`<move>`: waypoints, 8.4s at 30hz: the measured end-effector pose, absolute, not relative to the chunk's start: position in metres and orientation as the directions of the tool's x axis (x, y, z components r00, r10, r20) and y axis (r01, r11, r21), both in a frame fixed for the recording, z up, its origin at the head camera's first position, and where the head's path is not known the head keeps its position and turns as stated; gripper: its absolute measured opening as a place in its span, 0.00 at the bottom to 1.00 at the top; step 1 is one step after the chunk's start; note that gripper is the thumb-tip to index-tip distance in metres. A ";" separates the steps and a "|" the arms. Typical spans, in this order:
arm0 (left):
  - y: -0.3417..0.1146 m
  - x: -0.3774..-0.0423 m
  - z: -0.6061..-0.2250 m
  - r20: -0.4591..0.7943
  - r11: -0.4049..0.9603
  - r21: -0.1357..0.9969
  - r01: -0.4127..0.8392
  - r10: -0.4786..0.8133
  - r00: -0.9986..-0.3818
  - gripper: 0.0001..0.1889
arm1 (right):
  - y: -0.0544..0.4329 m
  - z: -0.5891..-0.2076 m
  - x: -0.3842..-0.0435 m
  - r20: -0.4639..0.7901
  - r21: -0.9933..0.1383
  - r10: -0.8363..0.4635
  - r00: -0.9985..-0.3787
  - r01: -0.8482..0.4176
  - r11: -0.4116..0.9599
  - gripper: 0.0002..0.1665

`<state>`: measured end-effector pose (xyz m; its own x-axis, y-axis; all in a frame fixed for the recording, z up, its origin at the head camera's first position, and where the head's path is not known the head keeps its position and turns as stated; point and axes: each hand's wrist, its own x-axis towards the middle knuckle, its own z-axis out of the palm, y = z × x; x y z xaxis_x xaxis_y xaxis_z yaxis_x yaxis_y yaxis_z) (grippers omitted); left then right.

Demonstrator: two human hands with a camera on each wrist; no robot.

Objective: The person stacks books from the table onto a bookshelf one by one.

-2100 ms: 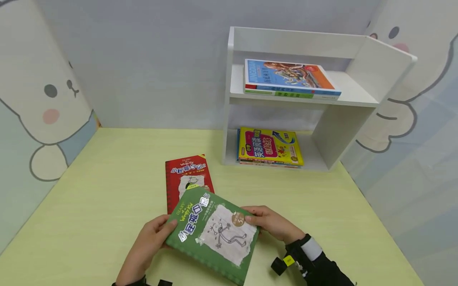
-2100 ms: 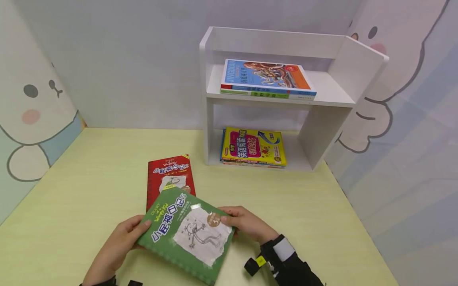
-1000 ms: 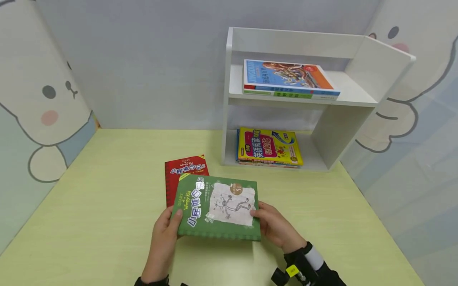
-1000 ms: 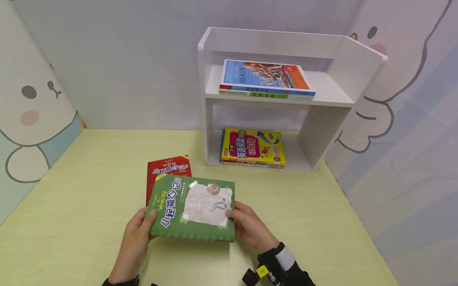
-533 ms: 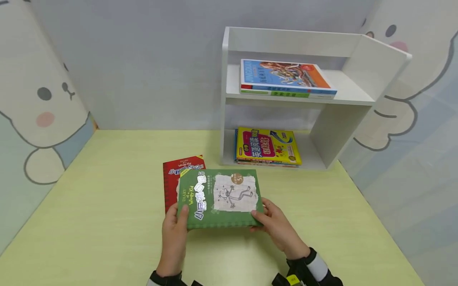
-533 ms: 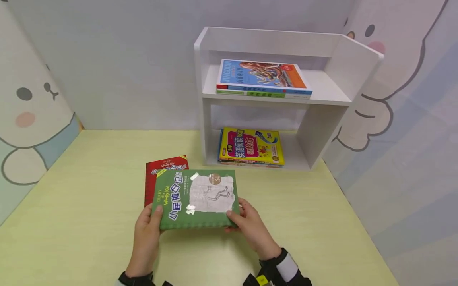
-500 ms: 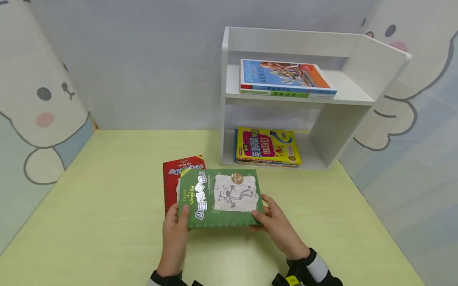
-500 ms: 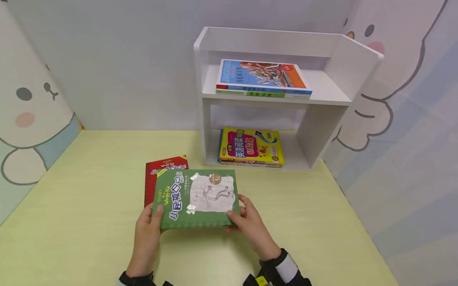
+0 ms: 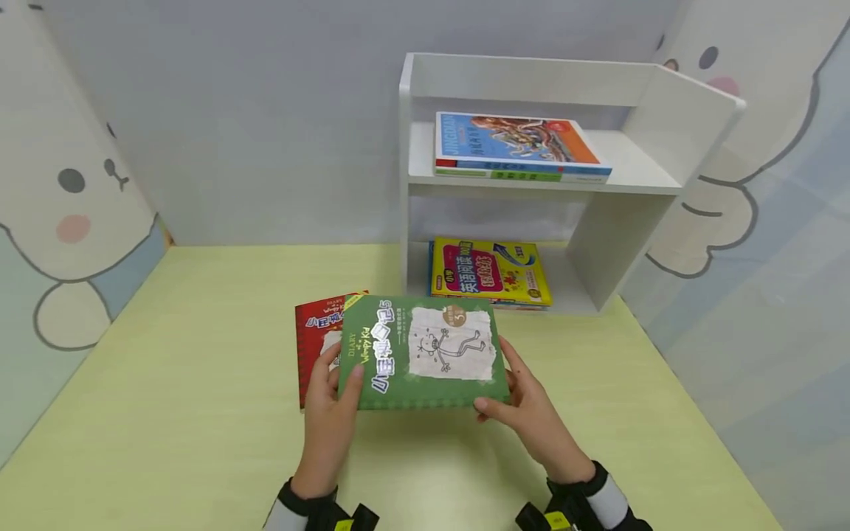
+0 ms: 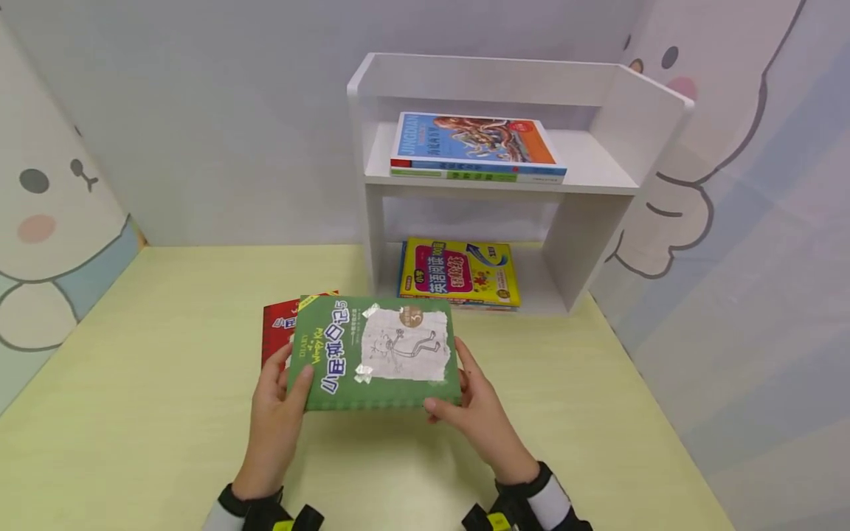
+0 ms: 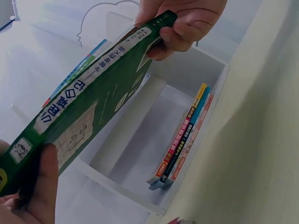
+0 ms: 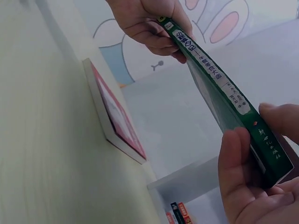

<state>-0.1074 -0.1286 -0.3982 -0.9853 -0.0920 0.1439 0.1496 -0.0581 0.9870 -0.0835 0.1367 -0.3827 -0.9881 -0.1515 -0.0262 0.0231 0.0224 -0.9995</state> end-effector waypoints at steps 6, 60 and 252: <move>-0.123 -0.114 -0.376 0.224 -0.036 0.974 0.224 -0.019 -0.974 0.28 | 0.150 -0.363 -0.084 0.091 -0.995 -0.194 -0.977 -0.099 0.029 0.59; -0.060 -0.279 -0.196 0.284 0.232 0.884 0.406 0.425 -0.860 0.31 | 0.212 -0.203 -0.198 0.313 -0.946 0.125 -0.942 -0.321 -0.052 0.39; -0.123 -0.083 -0.435 -0.151 0.174 0.978 -0.116 0.208 -0.966 0.24 | 0.081 -0.433 -0.185 -0.161 -0.987 0.074 -0.984 0.161 0.000 0.25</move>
